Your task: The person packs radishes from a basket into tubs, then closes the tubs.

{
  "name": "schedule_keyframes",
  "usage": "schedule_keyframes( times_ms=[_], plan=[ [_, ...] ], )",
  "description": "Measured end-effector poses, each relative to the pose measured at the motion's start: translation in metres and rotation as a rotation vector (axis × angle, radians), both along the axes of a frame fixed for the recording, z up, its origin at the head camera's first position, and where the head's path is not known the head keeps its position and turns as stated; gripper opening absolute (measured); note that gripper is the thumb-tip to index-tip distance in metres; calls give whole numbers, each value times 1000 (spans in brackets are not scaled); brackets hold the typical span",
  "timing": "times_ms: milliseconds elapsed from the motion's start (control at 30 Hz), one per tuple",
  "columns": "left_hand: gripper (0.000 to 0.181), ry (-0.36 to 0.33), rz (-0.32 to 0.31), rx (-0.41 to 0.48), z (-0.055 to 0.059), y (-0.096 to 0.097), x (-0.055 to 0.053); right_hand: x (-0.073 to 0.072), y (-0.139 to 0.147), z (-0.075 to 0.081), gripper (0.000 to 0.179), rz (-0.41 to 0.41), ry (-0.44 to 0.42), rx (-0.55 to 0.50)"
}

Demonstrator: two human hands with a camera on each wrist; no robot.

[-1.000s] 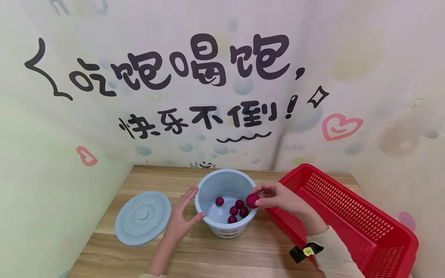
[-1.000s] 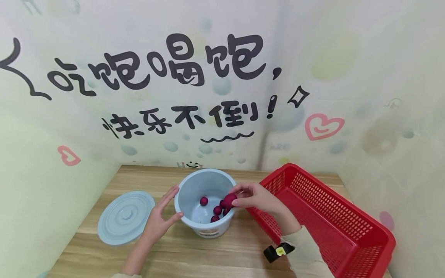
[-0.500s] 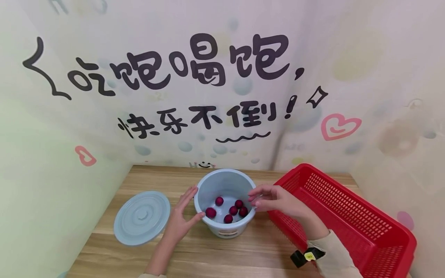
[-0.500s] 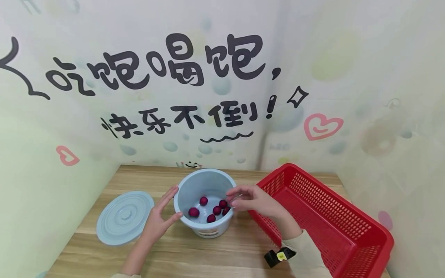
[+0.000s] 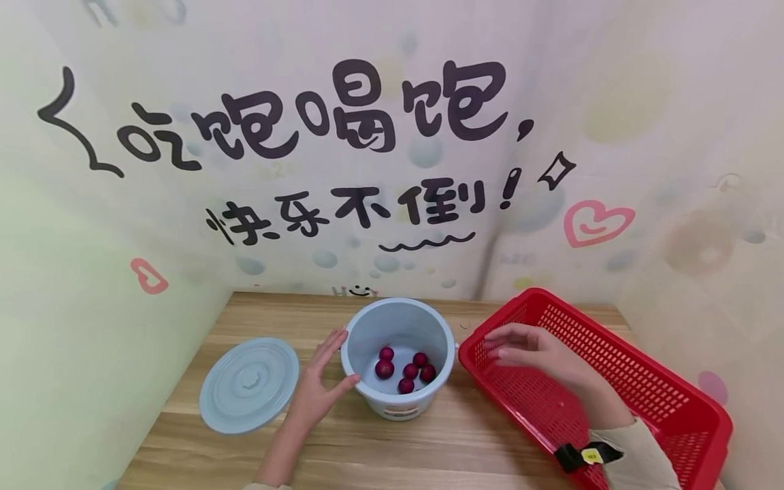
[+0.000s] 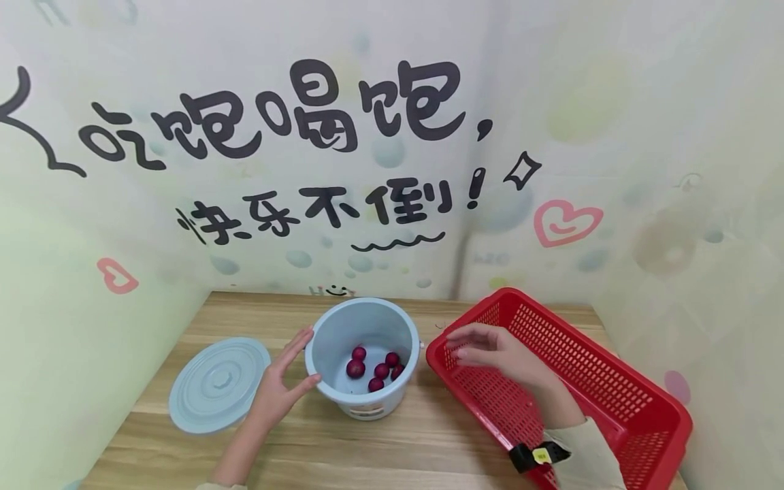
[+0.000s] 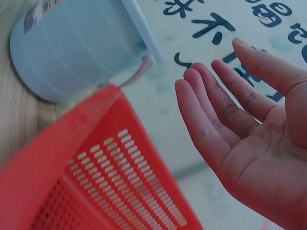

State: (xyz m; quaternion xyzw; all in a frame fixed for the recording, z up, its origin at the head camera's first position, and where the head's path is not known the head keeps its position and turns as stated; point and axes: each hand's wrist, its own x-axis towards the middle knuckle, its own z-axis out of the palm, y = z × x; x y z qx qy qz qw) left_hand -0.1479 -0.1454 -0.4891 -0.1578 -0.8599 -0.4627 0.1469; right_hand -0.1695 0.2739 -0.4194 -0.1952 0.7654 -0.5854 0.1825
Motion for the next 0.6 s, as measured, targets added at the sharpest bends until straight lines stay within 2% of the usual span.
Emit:
schedule_keyframes(
  times_ms=[367,500,600],
  plan=[
    [76,3,-3,4,2,0,1,10,55,-19,36,41,7,-93],
    [76,-9,4,-4,2,0,1,16,71,-27,35,37,-29,-78],
    [76,-15,7,-5,2,0,1,19,81,-32,36,24,-87,-49]
  ],
)
